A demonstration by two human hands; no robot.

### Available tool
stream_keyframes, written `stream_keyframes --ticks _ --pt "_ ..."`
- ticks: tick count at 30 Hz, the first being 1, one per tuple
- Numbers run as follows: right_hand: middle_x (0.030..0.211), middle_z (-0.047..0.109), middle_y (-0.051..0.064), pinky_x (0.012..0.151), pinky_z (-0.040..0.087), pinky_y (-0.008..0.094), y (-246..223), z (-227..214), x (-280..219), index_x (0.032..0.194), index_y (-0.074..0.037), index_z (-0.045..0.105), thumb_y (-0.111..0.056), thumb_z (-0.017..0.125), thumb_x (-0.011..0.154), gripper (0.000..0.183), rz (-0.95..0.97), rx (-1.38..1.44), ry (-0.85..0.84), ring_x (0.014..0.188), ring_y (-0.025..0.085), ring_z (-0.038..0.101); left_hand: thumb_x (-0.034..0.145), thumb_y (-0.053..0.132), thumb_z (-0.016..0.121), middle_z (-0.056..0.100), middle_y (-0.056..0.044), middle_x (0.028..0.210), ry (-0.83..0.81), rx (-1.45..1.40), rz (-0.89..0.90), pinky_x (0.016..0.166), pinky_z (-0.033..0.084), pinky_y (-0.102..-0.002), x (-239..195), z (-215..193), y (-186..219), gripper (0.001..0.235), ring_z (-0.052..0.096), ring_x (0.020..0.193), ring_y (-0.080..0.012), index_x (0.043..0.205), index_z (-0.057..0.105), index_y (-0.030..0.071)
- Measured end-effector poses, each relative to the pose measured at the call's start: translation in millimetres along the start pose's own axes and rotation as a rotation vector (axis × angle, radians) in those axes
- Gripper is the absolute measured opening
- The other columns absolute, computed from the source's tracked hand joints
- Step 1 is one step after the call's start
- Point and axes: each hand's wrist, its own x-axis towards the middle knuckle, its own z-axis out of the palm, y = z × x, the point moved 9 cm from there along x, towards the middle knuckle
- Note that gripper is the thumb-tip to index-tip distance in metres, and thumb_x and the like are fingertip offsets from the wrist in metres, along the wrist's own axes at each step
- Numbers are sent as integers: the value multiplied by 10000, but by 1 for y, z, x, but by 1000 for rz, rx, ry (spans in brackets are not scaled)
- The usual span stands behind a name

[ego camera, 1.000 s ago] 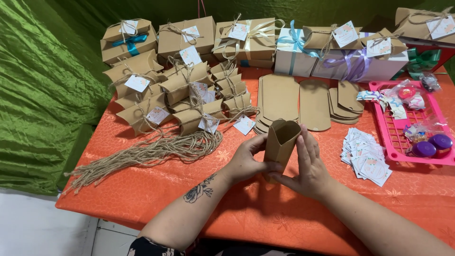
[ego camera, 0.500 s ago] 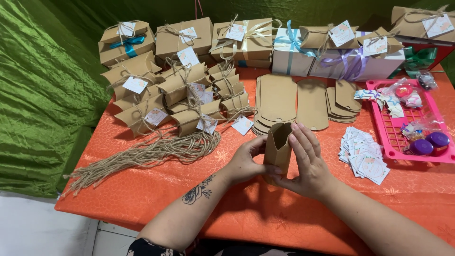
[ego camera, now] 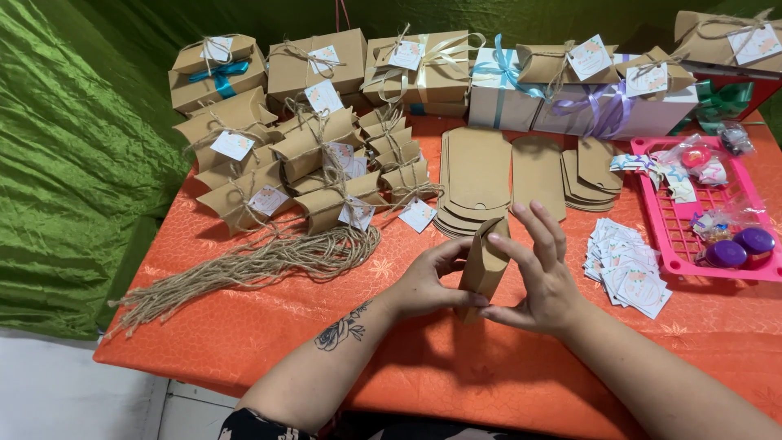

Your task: Assembling cardboard pillow boxes by folding templates and securing them with twine and decorative tags.

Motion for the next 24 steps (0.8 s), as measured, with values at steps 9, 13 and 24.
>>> stream_keyframes --ticks 9,13,24 --pt "1569 392 254 1218 211 596 4 -5 7 1445 -67 533 -672 619 870 839 61 86 -8 1514 487 269 727 131 920 666 -108 1236 -4 11 14 1088 447 -540 -2 1 3 756 600 1221 -236 1409 596 81" --pt "1535 444 249 1200 253 599 -1 -1 0 1349 -71 607 -582 631 899 682 67 123 -10 1488 495 328 712 150 927 674 -83 1204 11 28 3 1083 456 -531 -2 1 1 754 618 1187 -217 1392 606 97" --pt "1204 674 197 1018 497 522 26 1 -5 1275 29 539 -142 474 1053 288 600 776 122 1176 287 632 961 468 696 636 -183 1282 16 -273 -135 919 586 -337 0 -16 -51 727 678 1029 -164 1507 384 101"
